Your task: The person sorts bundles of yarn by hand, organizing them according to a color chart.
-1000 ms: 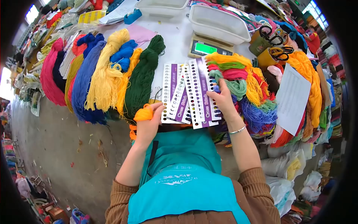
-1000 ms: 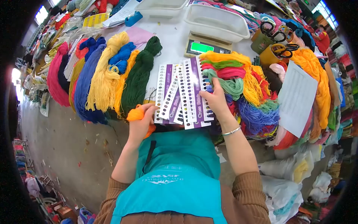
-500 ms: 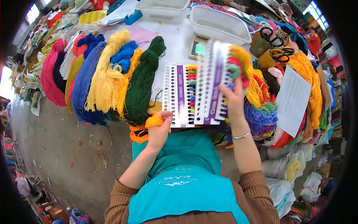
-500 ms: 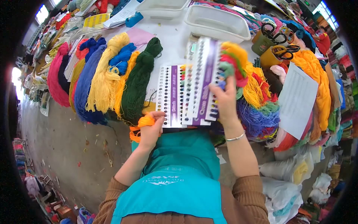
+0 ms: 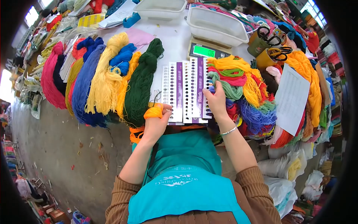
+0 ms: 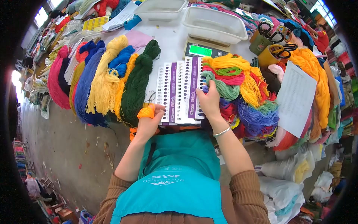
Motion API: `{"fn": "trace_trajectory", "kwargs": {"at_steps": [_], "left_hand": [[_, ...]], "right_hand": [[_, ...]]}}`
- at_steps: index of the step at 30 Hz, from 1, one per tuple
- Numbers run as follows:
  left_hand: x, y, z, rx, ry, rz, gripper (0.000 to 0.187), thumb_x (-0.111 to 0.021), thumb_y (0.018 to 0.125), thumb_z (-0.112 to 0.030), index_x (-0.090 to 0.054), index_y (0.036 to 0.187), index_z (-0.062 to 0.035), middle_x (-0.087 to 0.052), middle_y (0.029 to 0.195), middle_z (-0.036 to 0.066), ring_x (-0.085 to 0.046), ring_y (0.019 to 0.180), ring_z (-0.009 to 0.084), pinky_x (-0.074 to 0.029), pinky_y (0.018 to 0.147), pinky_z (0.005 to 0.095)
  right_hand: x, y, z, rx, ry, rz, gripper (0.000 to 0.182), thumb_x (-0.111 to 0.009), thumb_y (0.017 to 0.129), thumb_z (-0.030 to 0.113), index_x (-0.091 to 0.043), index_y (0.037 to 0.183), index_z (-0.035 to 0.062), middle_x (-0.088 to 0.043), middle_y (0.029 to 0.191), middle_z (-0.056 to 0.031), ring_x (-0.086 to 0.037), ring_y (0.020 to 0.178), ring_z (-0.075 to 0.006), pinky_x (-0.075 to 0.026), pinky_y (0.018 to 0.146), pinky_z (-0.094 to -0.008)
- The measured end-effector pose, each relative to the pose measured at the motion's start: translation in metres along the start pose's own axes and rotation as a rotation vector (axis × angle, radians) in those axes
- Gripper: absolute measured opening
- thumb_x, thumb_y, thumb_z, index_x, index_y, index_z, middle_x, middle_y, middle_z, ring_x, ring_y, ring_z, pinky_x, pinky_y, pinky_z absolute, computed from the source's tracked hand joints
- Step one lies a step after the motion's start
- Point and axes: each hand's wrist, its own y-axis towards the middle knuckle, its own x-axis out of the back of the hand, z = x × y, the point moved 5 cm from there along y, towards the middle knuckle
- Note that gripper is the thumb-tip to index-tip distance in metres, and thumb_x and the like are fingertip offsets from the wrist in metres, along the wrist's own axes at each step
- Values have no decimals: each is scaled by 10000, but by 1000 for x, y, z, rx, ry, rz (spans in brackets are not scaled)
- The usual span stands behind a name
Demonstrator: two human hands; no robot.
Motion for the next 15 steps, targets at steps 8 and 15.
{"fn": "trace_trajectory", "kwargs": {"at_steps": [8,15], "left_hand": [[19,-22,-5,-191,42,-194,147,-572,967,-145,-631,990,-12,-595,790,32,-525,654,100,-423,603,257],[42,-45,-18,119,-678,-60,205,-504,1015,-195,-623,1009,-28,-654,890,65,-435,532,30,-294,464,176]], "right_hand": [[12,0,4,-117,258,4,113,-602,902,85,-559,962,-1,-600,848,-30,-534,742,-83,-445,661,-264],[46,13,39,-145,395,-108,160,-601,919,90,-639,1060,26,-665,885,14,-580,703,-34,-446,518,-187]]}}
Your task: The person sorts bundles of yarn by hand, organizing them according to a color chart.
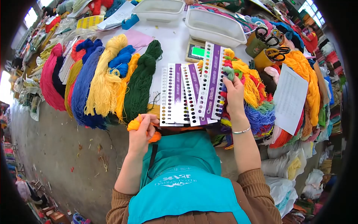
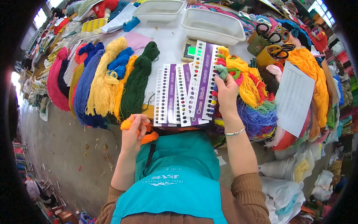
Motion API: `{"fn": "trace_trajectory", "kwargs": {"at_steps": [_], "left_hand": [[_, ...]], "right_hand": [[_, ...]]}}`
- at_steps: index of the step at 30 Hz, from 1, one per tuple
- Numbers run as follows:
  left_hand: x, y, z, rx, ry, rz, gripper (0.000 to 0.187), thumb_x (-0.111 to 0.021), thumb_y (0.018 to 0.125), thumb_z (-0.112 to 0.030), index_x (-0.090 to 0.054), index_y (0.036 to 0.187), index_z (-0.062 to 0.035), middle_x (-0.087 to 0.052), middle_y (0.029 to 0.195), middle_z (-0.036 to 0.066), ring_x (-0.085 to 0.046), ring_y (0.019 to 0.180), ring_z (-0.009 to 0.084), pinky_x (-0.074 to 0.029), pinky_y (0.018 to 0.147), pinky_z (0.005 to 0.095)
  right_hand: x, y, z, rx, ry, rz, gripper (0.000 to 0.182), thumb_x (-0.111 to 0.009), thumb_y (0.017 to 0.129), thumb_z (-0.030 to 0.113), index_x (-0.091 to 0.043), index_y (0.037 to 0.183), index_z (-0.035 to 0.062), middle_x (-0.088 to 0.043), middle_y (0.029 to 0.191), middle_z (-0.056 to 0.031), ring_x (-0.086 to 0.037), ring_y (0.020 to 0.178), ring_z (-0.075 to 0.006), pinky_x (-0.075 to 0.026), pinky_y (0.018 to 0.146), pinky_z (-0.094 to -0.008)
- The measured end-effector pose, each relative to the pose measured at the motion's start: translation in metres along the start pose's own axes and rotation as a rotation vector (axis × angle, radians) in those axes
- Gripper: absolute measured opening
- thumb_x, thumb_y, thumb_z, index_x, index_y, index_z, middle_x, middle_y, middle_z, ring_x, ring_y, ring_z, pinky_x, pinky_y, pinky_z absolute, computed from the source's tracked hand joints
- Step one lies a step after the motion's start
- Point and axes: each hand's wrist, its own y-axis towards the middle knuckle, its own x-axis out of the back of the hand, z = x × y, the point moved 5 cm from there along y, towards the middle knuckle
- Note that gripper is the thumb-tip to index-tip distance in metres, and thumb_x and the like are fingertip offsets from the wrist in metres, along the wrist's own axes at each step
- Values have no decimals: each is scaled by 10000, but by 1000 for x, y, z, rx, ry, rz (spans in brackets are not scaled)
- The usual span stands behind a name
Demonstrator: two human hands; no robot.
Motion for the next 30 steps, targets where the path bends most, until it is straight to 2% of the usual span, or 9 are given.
{"fn": "trace_trajectory", "kwargs": {"at_steps": [1,2,3,11,13,19,22,27,30], "left_hand": [[2,-3,-5,-23,-10,14,219,-488,1021,-194,-627,1016,-25,-672,902,87,-437,516,34,-296,453,177],[3,-6,-10,-24,-11,15,219,-488,1021,-194,-627,1016,-25,-672,902,87,-437,516,34,-296,453,177],[2,-9,-16,-35,1,36,218,-486,1021,-187,-628,1022,-21,-678,902,93,-432,509,35,-302,454,179],[-27,-20,-16,44,150,176,238,-475,1002,-131,-627,1091,29,-707,989,137,-394,462,30,-313,437,188],[-40,-14,-2,91,183,212,252,-489,1001,-141,-638,1135,12,-694,927,80,-388,470,24,-309,443,196],[-75,2,33,107,323,317,288,-530,993,-182,-650,1200,-21,-488,617,-57,-409,510,24,-327,484,196],[-80,8,41,154,334,352,288,-520,995,-181,-639,1209,-30,-501,646,-62,-432,520,22,-354,493,201],[-81,19,28,42,363,283,277,-499,1002,-171,-640,1180,-11,-519,664,-41,-445,533,28,-372,507,204],[-81,20,22,97,395,275,288,-479,1013,-193,-650,1164,-18,-505,628,-37,-422,512,32,-345,479,206]], "right_hand": [[5,7,-12,21,-56,15,149,-613,910,104,-645,1027,17,-667,863,3,-585,704,-56,-466,545,-223],[15,24,-40,212,-362,31,179,-641,878,141,-637,962,-17,-664,794,-57,-597,682,-140,-483,618,-313],[21,31,-67,190,-514,68,222,-660,845,169,-615,912,-37,-640,737,-122,-598,669,-223,-472,670,-366],[9,14,-33,174,-742,61,233,-638,859,200,-602,890,-28,-642,749,-172,-624,695,-320,-466,658,-407],[9,8,-23,247,-840,33,254,-625,868,238,-612,910,-12,-656,782,-183,-637,753,-366,-469,673,-437],[19,10,-25,169,-885,31,284,-599,886,303,-622,935,24,-657,799,-183,-637,788,-382,-469,688,-458],[21,5,-15,194,-942,6,272,-589,898,286,-612,936,18,-653,794,-183,-630,769,-384,-465,678,-452],[31,6,31,337,-568,-2,236,-592,913,237,-568,913,2,-628,784,-201,-620,719,-357,-459,642,-418],[27,17,5,387,-999,62,236,-572,902,253,-578,925,19,-639,846,-220,-627,818,-409,-477,688,-465]]}}
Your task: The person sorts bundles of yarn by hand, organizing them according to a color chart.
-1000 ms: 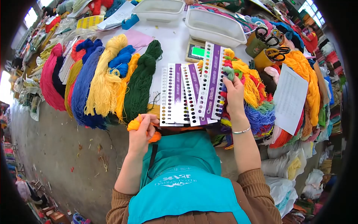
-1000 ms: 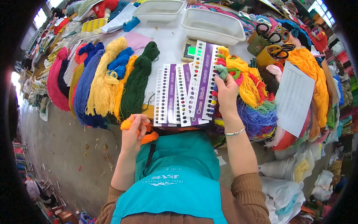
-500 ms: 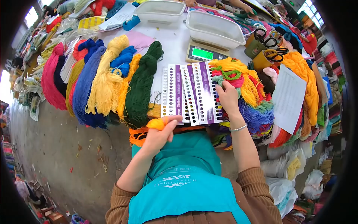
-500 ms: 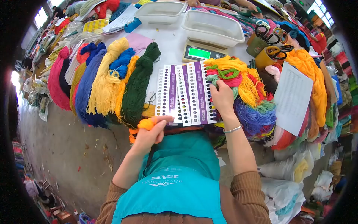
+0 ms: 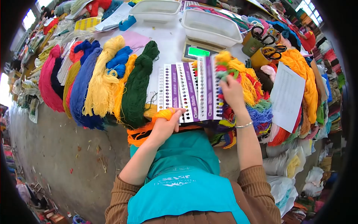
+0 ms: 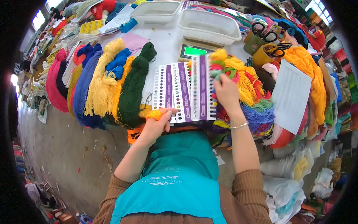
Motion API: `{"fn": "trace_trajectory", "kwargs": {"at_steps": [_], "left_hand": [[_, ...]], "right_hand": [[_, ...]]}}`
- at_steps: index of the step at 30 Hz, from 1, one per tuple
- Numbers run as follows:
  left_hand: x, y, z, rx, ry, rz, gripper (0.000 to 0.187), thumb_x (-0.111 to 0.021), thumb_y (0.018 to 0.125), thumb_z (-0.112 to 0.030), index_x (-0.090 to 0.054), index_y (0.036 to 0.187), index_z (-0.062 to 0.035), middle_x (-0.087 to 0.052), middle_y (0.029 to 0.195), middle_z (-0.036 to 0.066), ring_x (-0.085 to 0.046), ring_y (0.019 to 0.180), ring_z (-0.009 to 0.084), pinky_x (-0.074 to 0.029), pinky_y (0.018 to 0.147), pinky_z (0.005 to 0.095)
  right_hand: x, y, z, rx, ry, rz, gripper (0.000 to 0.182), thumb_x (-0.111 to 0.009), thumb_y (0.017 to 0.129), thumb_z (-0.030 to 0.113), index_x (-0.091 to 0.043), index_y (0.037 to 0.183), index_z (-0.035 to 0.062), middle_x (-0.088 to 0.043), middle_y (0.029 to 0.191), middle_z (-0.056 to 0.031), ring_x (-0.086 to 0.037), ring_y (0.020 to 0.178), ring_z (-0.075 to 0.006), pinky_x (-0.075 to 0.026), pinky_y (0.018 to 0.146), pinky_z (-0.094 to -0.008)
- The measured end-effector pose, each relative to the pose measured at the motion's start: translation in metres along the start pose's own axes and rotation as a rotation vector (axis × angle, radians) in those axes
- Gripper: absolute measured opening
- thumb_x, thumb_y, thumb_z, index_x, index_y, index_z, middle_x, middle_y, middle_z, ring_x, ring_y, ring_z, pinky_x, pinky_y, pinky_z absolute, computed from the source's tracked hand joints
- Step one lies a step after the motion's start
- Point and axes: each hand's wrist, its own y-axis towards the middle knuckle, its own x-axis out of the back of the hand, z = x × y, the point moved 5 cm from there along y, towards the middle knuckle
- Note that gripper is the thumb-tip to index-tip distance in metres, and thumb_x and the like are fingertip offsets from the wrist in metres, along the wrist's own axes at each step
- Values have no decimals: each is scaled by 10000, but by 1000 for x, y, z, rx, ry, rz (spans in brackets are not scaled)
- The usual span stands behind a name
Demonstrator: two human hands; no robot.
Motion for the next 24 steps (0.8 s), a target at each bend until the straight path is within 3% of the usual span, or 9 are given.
{"fn": "trace_trajectory", "kwargs": {"at_steps": [2,5,8,10,13,16,19,22,24], "left_hand": [[7,-3,3,1,-42,-53,321,-450,1026,-229,-644,1184,-29,-476,545,-40,-380,469,35,-281,416,197],[35,-24,-5,65,-209,44,392,-429,1037,-297,-599,1256,-20,-662,990,72,-444,513,42,-360,466,185],[35,-38,-33,-73,-538,154,507,-347,1042,-360,-454,1413,-33,-495,1422,176,-436,472,54,-329,426,183],[30,-43,-52,-128,-532,216,538,-343,1038,-382,-457,1401,-2,-457,1450,187,-447,468,63,-346,433,179],[27,-51,-60,-198,-413,270,597,-348,1029,-421,-451,1393,40,-396,1496,192,-474,474,72,-367,445,178],[28,-59,-55,-200,-241,259,612,-380,1015,-421,-436,1407,46,-351,1530,177,-496,502,57,-377,464,179],[31,-65,-61,-206,-89,139,494,-384,1033,-312,-445,1433,-28,-668,826,35,-459,501,22,-337,463,176],[46,-71,-60,-136,-142,208,453,-410,1020,-234,-466,1405,-2,-701,993,111,-379,437,17,-296,422,181],[62,-79,-63,-161,-448,186,446,-438,1009,-213,-472,1380,32,-686,867,110,-316,369,13,-252,362,210]], "right_hand": [[-19,-9,-17,-72,-261,181,257,-604,888,307,-598,980,67,-657,870,-206,-633,848,-414,-497,728,-482],[16,-24,36,189,-224,-259,223,-646,878,236,-618,1023,70,-668,926,-149,-643,880,-339,-514,757,-433],[28,-39,91,345,180,-232,168,-658,858,114,-644,997,22,-669,923,-134,-645,834,-278,-519,752,-378],[1,-61,119,125,569,160,176,-653,856,96,-661,1012,14,-694,922,-105,-654,772,-173,-517,733,-317],[-60,-98,142,1,1032,617,383,-668,875,182,-576,1197,-3,-652,1106,-102,-622,1012,-163,-495,883,-308],[-73,-118,163,-175,1342,809,304,-670,872,164,-607,1116,-7,-666,967,-83,-636,929,-156,-508,803,-295],[-55,-109,157,-35,610,713,159,-676,853,119,-653,961,5,-653,877,-97,-632,831,-174,-491,725,-312],[-12,-94,155,240,637,424,131,-680,849,128,-668,893,5,-636,874,-105,-608,871,-209,-472,755,-339],[39,-72,152,364,908,359,71,-627,868,97,-666,884,39,-629,1178,-137,-544,1166,-268,-394,1021,-397]]}}
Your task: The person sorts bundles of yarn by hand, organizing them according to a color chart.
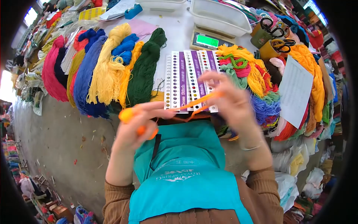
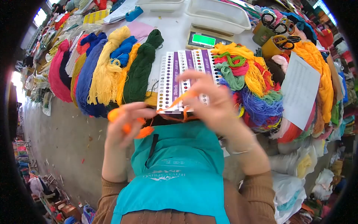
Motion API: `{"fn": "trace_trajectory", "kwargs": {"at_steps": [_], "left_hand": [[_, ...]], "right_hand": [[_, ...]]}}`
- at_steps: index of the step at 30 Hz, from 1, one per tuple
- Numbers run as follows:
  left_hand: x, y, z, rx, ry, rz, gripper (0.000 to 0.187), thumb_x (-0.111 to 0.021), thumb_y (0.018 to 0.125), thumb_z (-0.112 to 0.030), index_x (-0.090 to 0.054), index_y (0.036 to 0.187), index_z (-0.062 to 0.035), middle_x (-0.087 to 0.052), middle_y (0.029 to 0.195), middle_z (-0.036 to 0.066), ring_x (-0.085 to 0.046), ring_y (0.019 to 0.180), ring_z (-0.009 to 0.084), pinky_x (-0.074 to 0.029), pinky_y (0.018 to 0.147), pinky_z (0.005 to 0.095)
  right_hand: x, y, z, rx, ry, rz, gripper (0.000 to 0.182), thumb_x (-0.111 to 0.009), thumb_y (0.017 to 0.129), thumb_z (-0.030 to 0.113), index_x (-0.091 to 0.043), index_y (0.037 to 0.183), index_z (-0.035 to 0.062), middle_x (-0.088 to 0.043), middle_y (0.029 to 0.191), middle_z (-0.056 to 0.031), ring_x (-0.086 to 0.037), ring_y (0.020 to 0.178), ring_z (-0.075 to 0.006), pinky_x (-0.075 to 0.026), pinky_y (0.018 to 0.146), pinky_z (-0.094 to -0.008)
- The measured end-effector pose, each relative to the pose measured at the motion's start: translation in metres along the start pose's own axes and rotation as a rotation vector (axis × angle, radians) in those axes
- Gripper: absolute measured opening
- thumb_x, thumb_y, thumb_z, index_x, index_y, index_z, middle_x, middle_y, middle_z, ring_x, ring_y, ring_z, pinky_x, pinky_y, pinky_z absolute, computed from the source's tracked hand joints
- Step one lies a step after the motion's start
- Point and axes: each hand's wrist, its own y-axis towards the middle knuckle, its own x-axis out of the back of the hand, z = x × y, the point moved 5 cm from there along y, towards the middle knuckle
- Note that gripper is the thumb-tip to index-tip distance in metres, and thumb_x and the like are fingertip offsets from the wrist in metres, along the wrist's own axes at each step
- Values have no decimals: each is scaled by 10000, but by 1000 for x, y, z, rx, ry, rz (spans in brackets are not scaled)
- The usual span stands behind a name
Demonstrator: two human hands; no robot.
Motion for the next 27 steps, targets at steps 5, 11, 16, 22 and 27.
{"fn": "trace_trajectory", "kwargs": {"at_steps": [5,11,16,22,27], "left_hand": [[63,-30,-83,-456,-565,275,562,-473,1023,-326,-282,1527,-170,-593,775,-10,-292,382,17,-220,354,209],[120,-73,-177,-679,-523,262,414,-589,954,-135,-526,1326,36,-498,574,-41,-319,393,23,-195,349,199],[138,-69,-206,-661,-464,211,212,-571,958,-135,-640,1063,36,-458,550,-46,-301,400,24,-207,368,209],[99,8,-177,-508,-272,163,402,-514,1008,-196,-500,1365,-12,-426,646,-58,-285,454,24,-215,399,207],[69,96,-103,-266,323,-266,249,-573,971,-236,-667,1057,-22,-555,755,-18,-344,490,14,-225,424,182]], "right_hand": [[150,17,108,7,672,-53,173,-460,980,82,-433,809,78,-356,742,2,-333,624,-99,-288,568,-240],[359,78,258,-25,251,-39,138,-534,899,169,-553,886,34,-535,882,-48,-486,753,-140,-418,672,-286],[330,111,294,415,-447,-851,125,-576,793,201,-536,766,86,-521,757,-37,-532,633,-174,-478,576,-352],[214,157,172,283,-689,-372,131,-562,895,166,-556,985,72,-607,898,-43,-465,643,-78,-396,578,-231],[85,154,-6,-15,-342,140,189,-561,963,150,-543,1135,73,-668,946,-47,-426,633,-9,-330,552,-157]]}}
